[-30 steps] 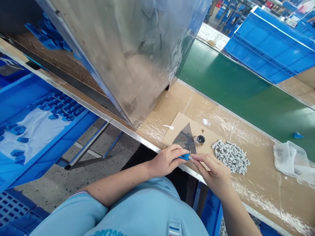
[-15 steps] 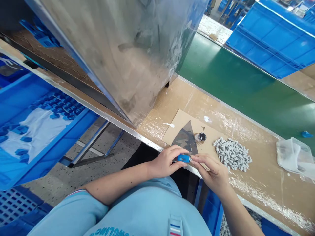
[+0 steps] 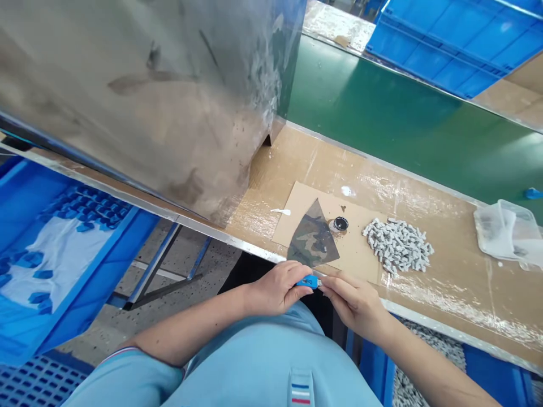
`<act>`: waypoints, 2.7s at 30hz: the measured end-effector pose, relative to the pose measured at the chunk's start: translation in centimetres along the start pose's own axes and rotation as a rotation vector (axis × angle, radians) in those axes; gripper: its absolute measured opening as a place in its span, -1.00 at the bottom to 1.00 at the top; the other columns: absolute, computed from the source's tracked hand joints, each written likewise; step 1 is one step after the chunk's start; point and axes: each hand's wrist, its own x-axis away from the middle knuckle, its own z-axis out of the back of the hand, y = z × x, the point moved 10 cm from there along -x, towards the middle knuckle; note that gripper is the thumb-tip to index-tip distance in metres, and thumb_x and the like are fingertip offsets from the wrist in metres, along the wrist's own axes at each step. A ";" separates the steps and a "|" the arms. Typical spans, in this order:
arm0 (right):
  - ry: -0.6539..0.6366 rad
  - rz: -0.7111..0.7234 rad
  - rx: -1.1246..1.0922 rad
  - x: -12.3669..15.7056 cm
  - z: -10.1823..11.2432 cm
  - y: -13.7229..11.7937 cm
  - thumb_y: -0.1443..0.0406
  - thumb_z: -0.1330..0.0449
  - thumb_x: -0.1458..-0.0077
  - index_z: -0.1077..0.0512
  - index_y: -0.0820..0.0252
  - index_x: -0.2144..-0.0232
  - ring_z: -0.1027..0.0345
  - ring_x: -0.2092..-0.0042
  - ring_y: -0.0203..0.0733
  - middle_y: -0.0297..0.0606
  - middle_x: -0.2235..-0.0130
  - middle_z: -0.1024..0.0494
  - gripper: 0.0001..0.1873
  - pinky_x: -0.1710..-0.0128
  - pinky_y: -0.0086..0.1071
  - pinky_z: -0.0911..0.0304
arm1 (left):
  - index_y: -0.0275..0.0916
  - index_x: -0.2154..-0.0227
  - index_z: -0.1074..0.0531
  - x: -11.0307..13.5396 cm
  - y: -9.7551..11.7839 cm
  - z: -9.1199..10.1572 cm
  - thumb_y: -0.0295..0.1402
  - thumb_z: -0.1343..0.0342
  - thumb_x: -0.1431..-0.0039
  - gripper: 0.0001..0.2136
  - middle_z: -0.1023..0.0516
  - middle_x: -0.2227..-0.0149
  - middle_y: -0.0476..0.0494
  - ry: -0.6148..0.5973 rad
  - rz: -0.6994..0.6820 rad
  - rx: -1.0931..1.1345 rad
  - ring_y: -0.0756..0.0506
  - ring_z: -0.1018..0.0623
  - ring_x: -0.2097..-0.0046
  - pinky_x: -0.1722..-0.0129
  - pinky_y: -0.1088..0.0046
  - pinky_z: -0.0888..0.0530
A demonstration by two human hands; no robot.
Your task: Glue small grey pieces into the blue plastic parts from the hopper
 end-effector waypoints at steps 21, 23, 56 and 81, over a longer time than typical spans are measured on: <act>-0.123 0.010 0.058 0.7 -2.0 0.3 0.35 0.15 -0.34 -0.25 0.14 0.40 -0.19 0.41 -0.24 -0.27 0.41 -0.30 -0.72 0.43 -0.40 -0.24 | -0.26 0.20 -0.23 -0.3 -0.2 -1.6 -0.12 0.39 -0.39 -0.63 -0.46 0.31 -0.17 -0.184 0.088 0.093 -0.08 -0.45 0.33 0.32 0.42 -0.40; -0.118 -0.004 0.023 0.8 -2.0 0.4 0.34 0.16 -0.35 -0.22 0.13 0.42 -0.18 0.42 -0.25 -0.29 0.42 -0.29 -0.70 0.46 -0.41 -0.22 | -0.25 0.20 -0.23 -0.2 -0.2 -1.8 -0.14 0.37 -0.39 -0.65 -0.45 0.31 -0.17 -0.173 0.085 0.088 -0.08 -0.45 0.32 0.31 0.42 -0.41; -0.205 -0.236 -0.010 -0.4 -1.5 3.4 0.19 0.21 -0.37 -0.22 0.10 0.43 -0.32 0.41 -0.23 -0.32 0.43 -0.37 -0.64 0.41 -0.39 -0.27 | -0.25 0.31 -0.30 -1.2 -2.2 -0.2 -0.11 0.20 -0.36 -0.67 -0.39 0.37 -0.05 -0.081 0.289 0.320 -0.03 -0.40 0.34 0.30 0.45 -0.38; -0.056 -0.762 0.682 -0.2 9.2 19.5 0.25 -0.15 -0.13 -0.58 0.10 0.32 -0.47 0.16 0.02 -0.16 0.27 -0.64 -0.81 0.22 -0.27 -0.22 | -0.26 -0.14 -0.26 -25.1 -11.0 10.4 -0.55 -0.10 -0.11 -0.50 -0.34 -0.20 -0.34 0.608 0.380 0.373 -0.22 -0.36 -0.23 -0.19 0.22 -0.32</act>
